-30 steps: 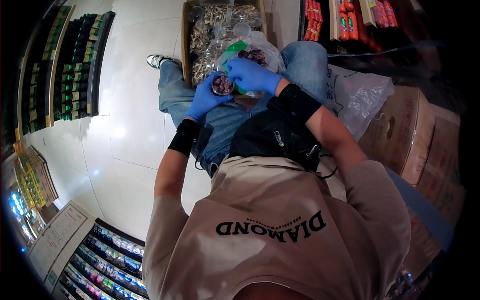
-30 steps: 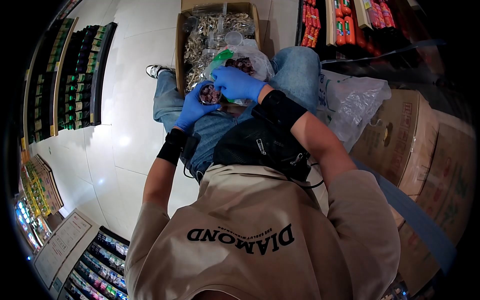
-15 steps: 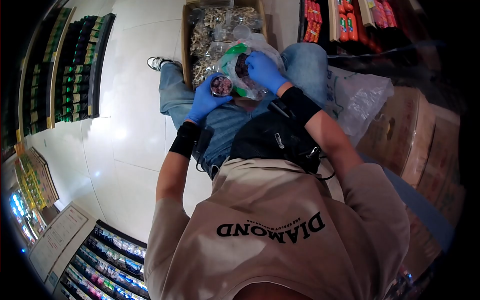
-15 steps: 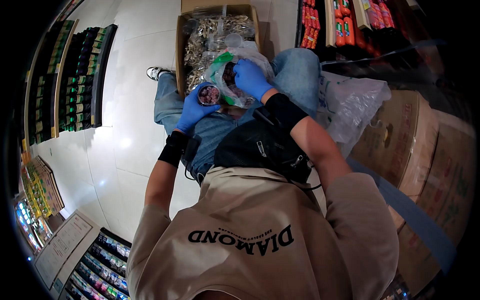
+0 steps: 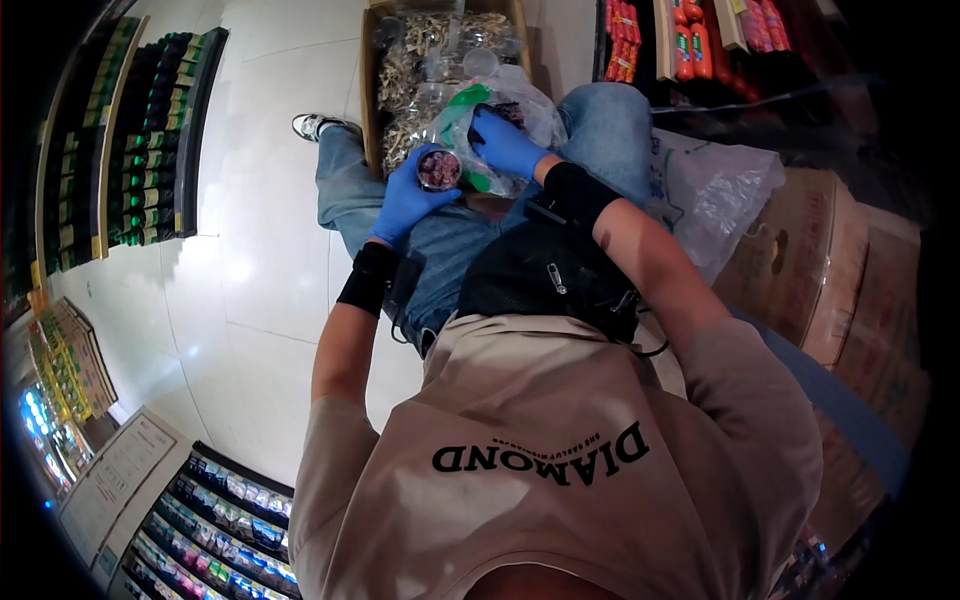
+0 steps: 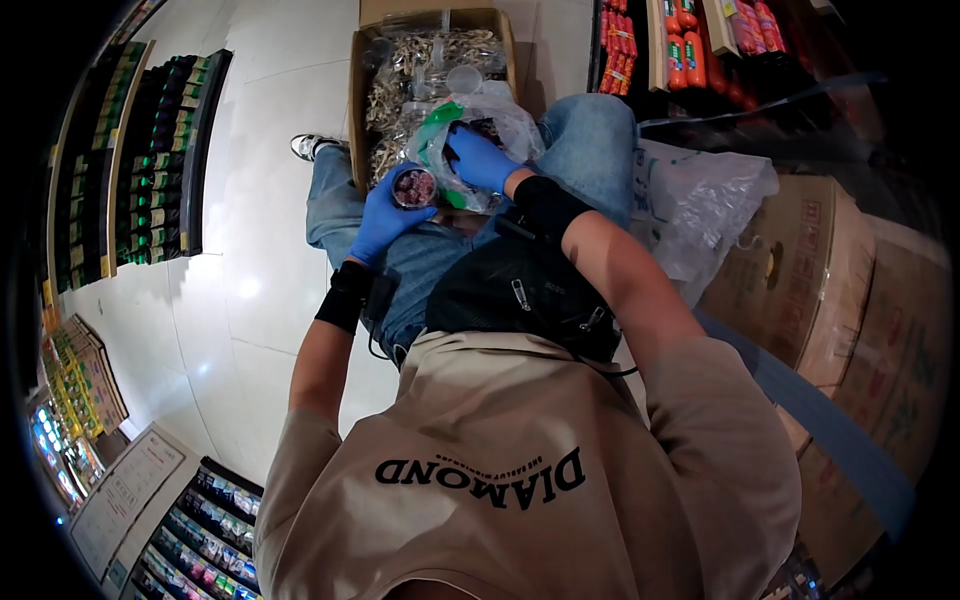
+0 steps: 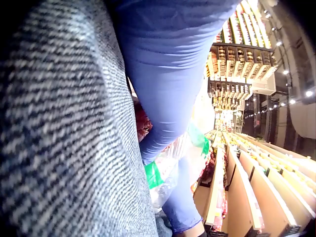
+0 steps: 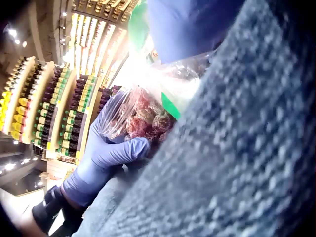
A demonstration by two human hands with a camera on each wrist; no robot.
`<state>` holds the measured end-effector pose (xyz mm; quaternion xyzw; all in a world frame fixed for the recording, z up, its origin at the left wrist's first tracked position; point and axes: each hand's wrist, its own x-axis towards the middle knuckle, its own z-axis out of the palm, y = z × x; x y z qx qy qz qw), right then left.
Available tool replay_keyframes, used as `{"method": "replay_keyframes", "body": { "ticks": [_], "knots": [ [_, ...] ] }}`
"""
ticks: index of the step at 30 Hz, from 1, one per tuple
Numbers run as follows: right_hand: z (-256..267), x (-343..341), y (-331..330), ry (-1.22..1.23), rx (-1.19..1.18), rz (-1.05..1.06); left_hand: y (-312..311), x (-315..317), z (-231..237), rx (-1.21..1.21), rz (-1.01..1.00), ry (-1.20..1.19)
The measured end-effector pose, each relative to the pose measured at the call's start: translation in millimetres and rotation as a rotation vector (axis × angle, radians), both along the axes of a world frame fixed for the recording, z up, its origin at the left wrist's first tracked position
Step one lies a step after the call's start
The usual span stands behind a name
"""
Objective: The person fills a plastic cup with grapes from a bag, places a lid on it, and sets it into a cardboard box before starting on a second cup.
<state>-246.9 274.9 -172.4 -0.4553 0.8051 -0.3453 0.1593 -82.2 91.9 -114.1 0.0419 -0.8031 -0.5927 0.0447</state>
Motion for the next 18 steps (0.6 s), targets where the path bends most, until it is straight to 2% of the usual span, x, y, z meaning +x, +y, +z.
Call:
{"method": "replay_keyframes", "body": {
  "ticks": [1,5,8,10,11,14,16,18],
  "knots": [
    [-0.7,1.2,-1.9,-0.117,-0.007,-0.014,-0.2,0.6,-0.4,-0.001,0.007,0.001],
    [-16.4,2.7,-4.4,-0.077,-0.11,-0.003,-1.7,0.0,-6.0,-0.017,0.022,0.004],
    [-15.1,2.0,-5.4,-0.008,-0.006,0.005,-1.7,-0.2,-6.4,0.02,0.023,-0.017],
    [1.5,3.2,-6.0,-0.114,0.135,-0.082,-1.1,-0.5,-4.0,0.032,0.024,-0.019],
    [5.5,2.1,-6.4,-0.114,0.134,-0.082,-1.6,-0.4,-4.2,0.03,0.024,-0.019],
    [9.0,1.3,-5.5,-0.059,0.087,-0.047,-1.9,-0.1,-4.2,-0.003,0.025,-0.011],
    [0.4,2.3,-4.3,0.137,-0.002,-0.04,-1.7,-0.2,-3.1,-0.014,0.025,-0.01],
    [-2.3,3.2,-4.2,0.141,-0.02,-0.025,-1.4,-0.3,-2.7,0.001,0.023,-0.009]
  ]
}}
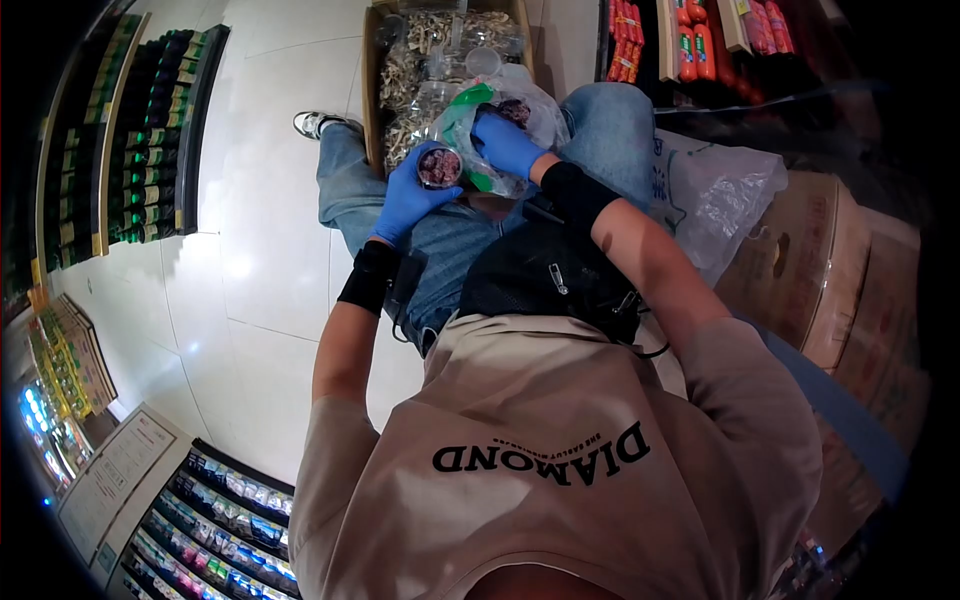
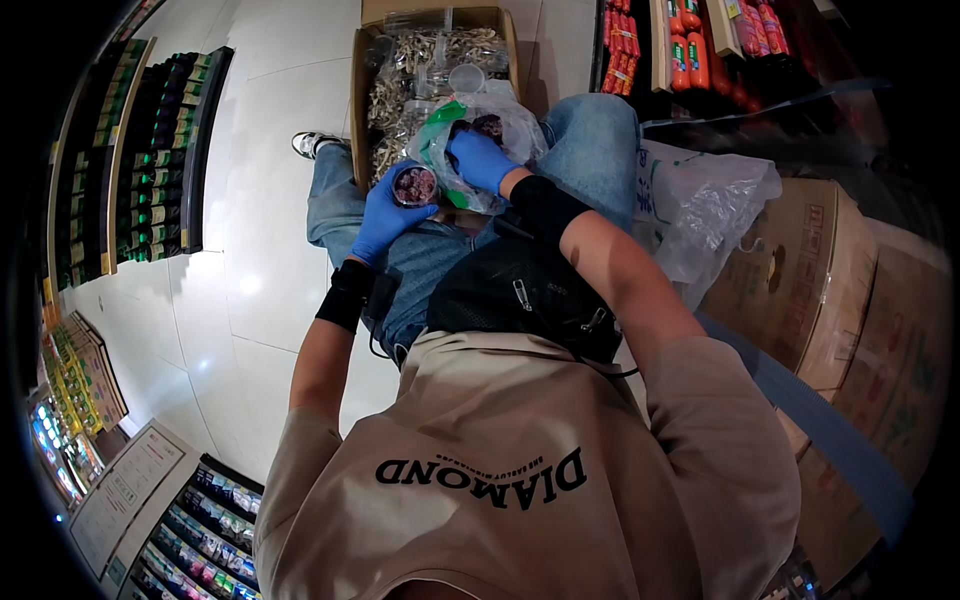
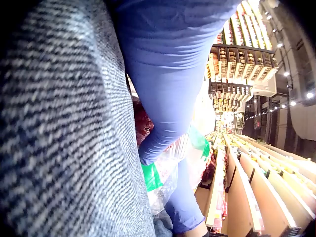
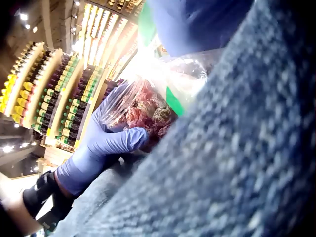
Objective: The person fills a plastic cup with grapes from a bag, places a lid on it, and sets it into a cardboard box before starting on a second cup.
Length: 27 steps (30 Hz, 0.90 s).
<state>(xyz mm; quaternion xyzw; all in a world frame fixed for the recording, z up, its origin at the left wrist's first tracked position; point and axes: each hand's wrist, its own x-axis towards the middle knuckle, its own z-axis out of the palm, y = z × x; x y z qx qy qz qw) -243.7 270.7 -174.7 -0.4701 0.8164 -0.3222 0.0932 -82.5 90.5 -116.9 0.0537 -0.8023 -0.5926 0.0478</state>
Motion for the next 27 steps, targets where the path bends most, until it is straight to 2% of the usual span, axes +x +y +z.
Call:
{"method": "replay_keyframes", "body": {
  "ticks": [2,7,11,13,16,23,25,27],
  "knots": [
    [-0.2,0.5,0.1,0.005,-0.018,0.017,0.5,0.0,0.7,0.015,-0.002,0.002],
    [7.0,-0.9,0.9,-0.105,0.138,-0.041,-0.2,0.3,-1.7,0.001,0.002,0.008],
    [7.7,-0.2,3.1,-0.043,0.033,-0.025,0.2,0.0,-1.3,-0.01,0.005,0.001],
    [7.1,-2.8,1.6,-0.094,0.192,-0.018,-0.3,-0.7,-1.6,0.005,0.001,-0.013],
    [12.9,-3.0,3.0,-0.16,0.162,-0.028,0.0,-0.3,0.6,-0.01,0.0,-0.005],
    [-10.2,-4.2,3.9,-0.049,0.231,0.008,0.2,-0.3,-0.1,-0.018,0.002,-0.004],
    [-11.2,-2.9,5.3,0.028,0.152,0.024,0.9,0.3,3.8,-0.009,0.01,-0.013],
    [-4.3,-2.2,6.0,-0.051,0.147,0.018,0.1,0.7,2.6,-0.014,0.006,-0.016]
  ]
}}
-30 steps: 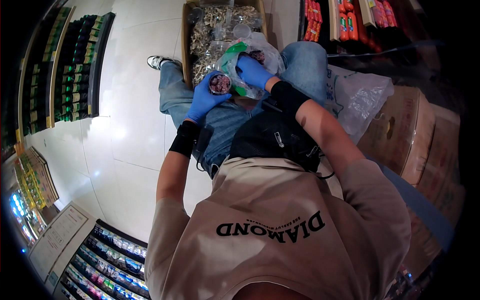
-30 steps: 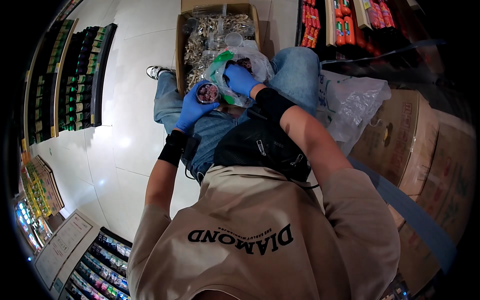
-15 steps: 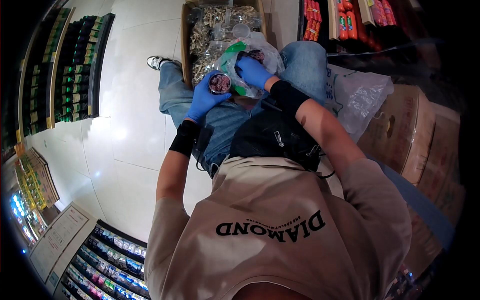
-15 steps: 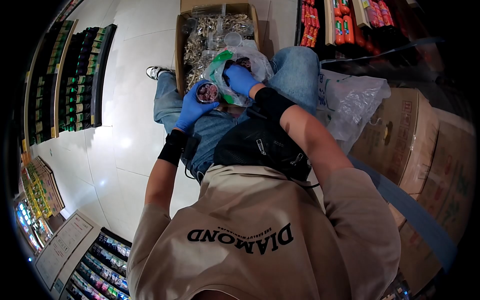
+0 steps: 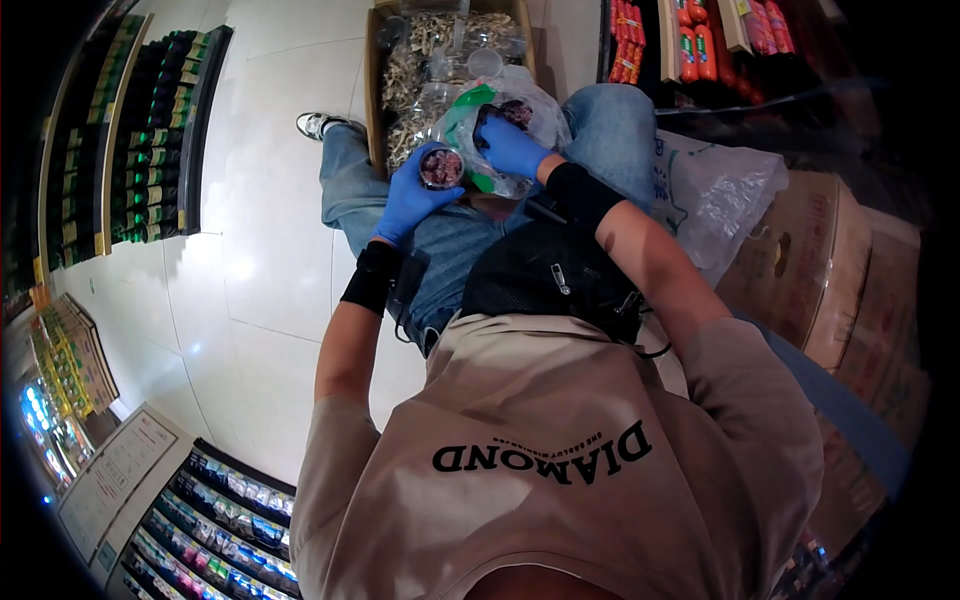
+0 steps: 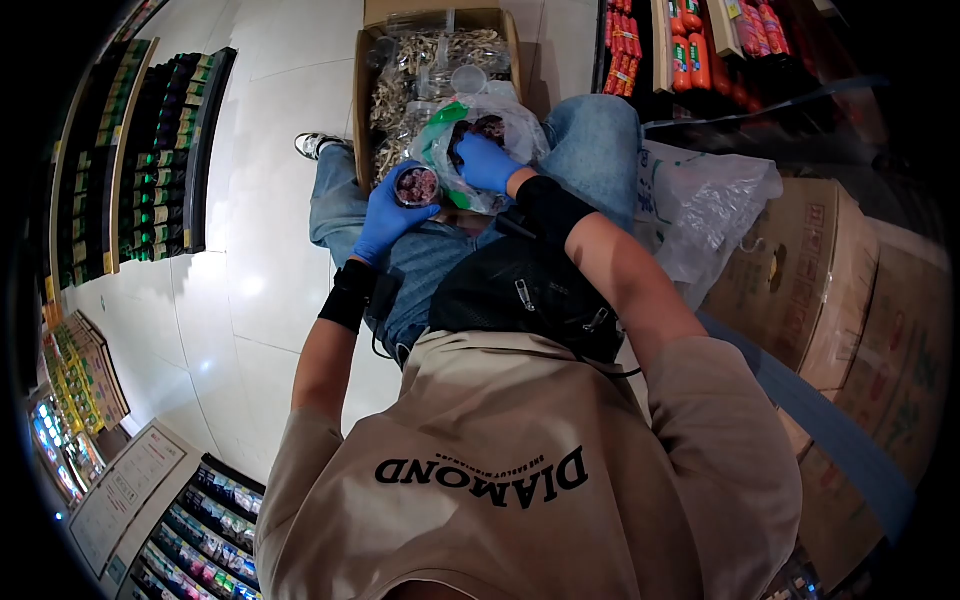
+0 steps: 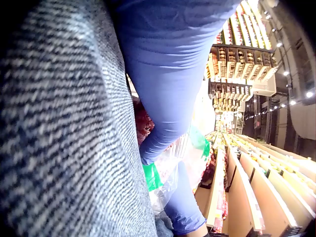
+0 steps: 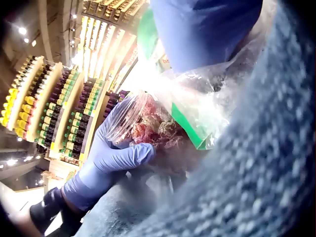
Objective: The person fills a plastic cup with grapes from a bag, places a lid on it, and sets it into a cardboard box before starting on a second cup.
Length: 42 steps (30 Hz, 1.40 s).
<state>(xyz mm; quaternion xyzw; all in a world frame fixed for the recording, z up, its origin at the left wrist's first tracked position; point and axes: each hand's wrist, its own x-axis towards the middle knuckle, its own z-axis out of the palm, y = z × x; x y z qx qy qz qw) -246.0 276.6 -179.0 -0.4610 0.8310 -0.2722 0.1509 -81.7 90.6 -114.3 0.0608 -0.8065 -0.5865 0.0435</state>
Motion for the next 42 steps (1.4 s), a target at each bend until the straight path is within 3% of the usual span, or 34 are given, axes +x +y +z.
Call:
{"method": "replay_keyframes", "body": {
  "ticks": [8,10,16,19,20,21,23,26,30,32,33,35,42],
  "knots": [
    [8.1,1.2,3.9,-0.164,-0.096,-0.108,0.7,-0.7,-1.7,0.022,0.011,0.012],
    [3.7,-2.3,0.5,-0.259,-0.101,-0.259,0.8,-0.4,-2.8,0.021,0.019,0.022],
    [3.5,-6.2,2.1,-0.269,-0.189,-0.289,-0.4,-0.4,-7.1,0.046,0.017,0.023],
    [29.4,-14.3,6.3,-0.357,-0.152,-0.367,-1.2,0.4,-8.0,0.012,0.034,0.02],
    [31.8,-17.9,9.3,-0.704,-0.237,-0.346,-0.9,0.9,-7.8,0.013,0.037,0.02],
    [33.9,-18.4,14.6,-0.704,-0.235,-0.345,-0.8,0.9,-7.6,0.029,0.039,0.019],
    [45.3,-16.6,24.7,-1.181,-0.256,-0.342,0.0,0.5,-6.3,0.046,0.04,0.02],
    [73.7,-10.7,31.0,-1.263,-0.201,-0.301,0.9,-0.3,-2.8,0.068,0.04,0.014],
    [92.5,4.3,7.4,-1.299,-0.306,-0.111,0.7,-1.1,-5.8,0.096,0.02,-0.009],
    [99.1,13.1,-7.4,-1.037,-0.272,0.042,-0.1,-0.9,-10.7,0.104,0.014,-0.013],
    [97.6,15.7,-12.6,-1.04,-0.274,0.043,-0.7,-0.6,-11.8,0.125,0.007,-0.013],
    [96.7,19.9,-21.0,-0.666,-0.216,0.089,-0.8,0.3,-10.5,0.145,0.001,-0.011],
    [99.0,27.5,-27.3,-0.656,-0.205,0.154,0.9,-0.7,-5.2,0.201,-0.007,-0.042]
  ]
}}
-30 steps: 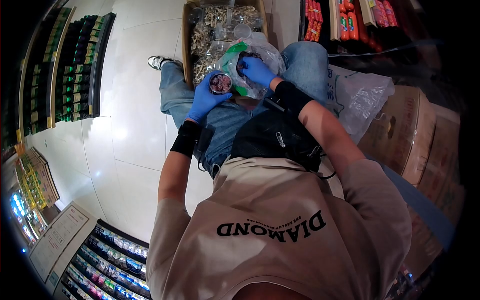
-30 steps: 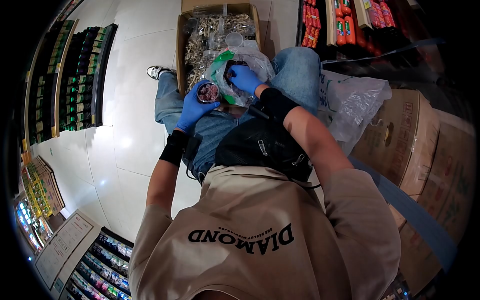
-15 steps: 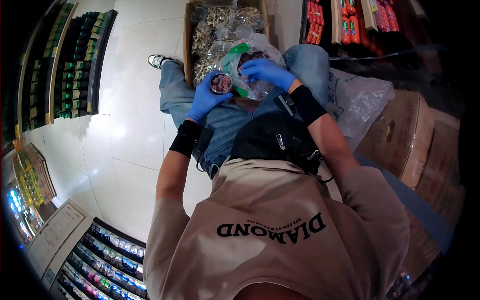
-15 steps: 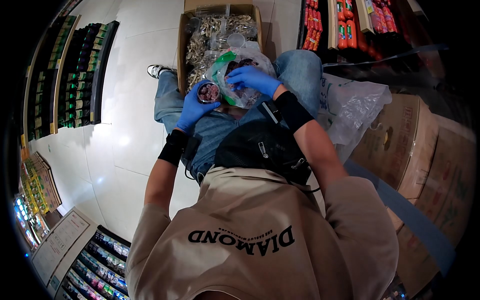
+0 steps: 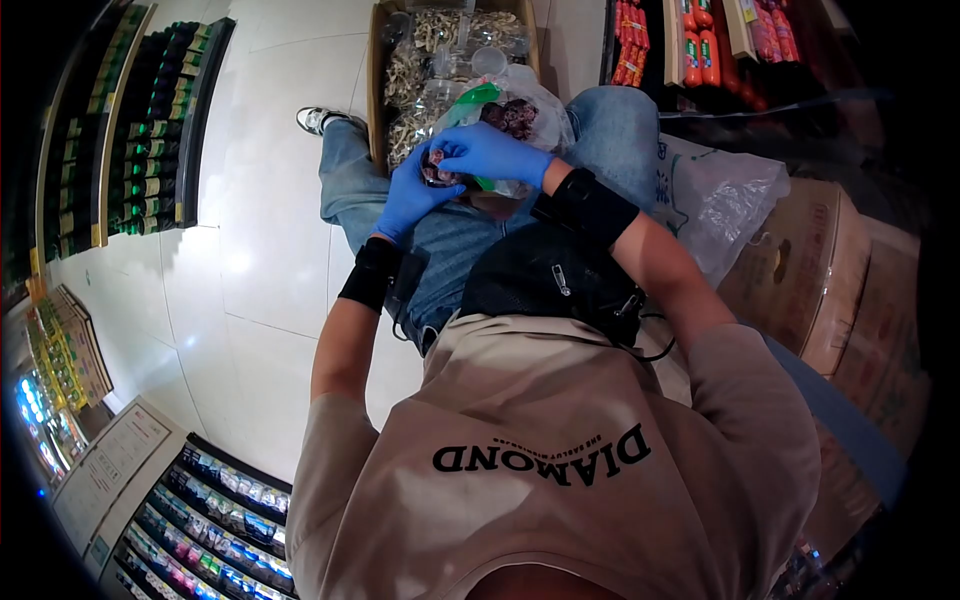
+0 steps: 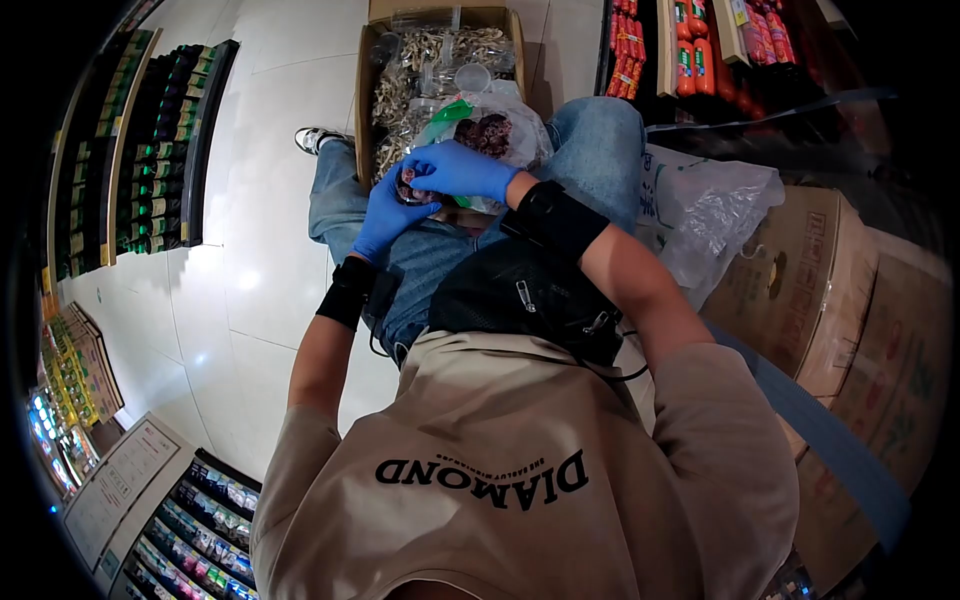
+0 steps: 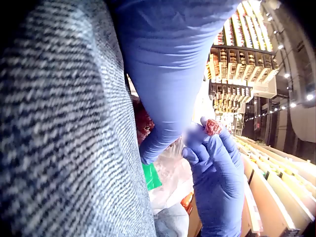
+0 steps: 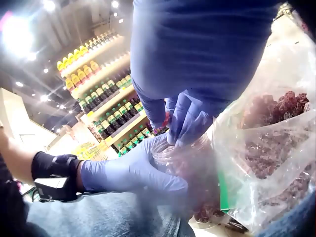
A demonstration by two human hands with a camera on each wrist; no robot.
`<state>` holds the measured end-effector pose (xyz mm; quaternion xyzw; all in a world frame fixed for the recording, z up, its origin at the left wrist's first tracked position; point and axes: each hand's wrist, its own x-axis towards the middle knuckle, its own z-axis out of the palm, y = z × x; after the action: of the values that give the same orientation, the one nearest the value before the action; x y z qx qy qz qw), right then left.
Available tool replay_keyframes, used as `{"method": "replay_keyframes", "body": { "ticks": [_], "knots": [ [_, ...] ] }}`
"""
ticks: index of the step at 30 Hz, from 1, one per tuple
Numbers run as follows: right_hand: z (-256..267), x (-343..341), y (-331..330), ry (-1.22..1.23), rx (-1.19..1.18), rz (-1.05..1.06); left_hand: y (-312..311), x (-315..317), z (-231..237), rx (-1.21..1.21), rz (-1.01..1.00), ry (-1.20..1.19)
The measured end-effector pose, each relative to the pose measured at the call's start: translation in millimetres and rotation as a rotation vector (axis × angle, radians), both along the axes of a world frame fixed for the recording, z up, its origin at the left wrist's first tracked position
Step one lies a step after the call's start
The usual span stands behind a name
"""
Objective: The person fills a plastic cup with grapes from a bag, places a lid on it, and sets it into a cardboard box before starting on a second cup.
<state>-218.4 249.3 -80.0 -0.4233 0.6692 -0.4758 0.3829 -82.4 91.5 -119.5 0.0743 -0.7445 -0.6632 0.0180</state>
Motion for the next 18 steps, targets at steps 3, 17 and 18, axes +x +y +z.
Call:
{"method": "replay_keyframes", "body": {
  "ticks": [3,17,18],
  "knots": [
    [-0.1,0.0,2.3,0.012,-0.015,0.006,-0.3,0.3,1.8,-0.03,-0.009,0.007],
    [-1.0,-5.6,4.4,0.501,-0.041,0.087,-1.0,0.6,-0.7,-0.087,0.003,0.013],
    [0.5,-4.8,4.7,0.501,-0.041,0.087,-1.0,0.9,-1.6,-0.075,0.007,0.016]
  ]
}}
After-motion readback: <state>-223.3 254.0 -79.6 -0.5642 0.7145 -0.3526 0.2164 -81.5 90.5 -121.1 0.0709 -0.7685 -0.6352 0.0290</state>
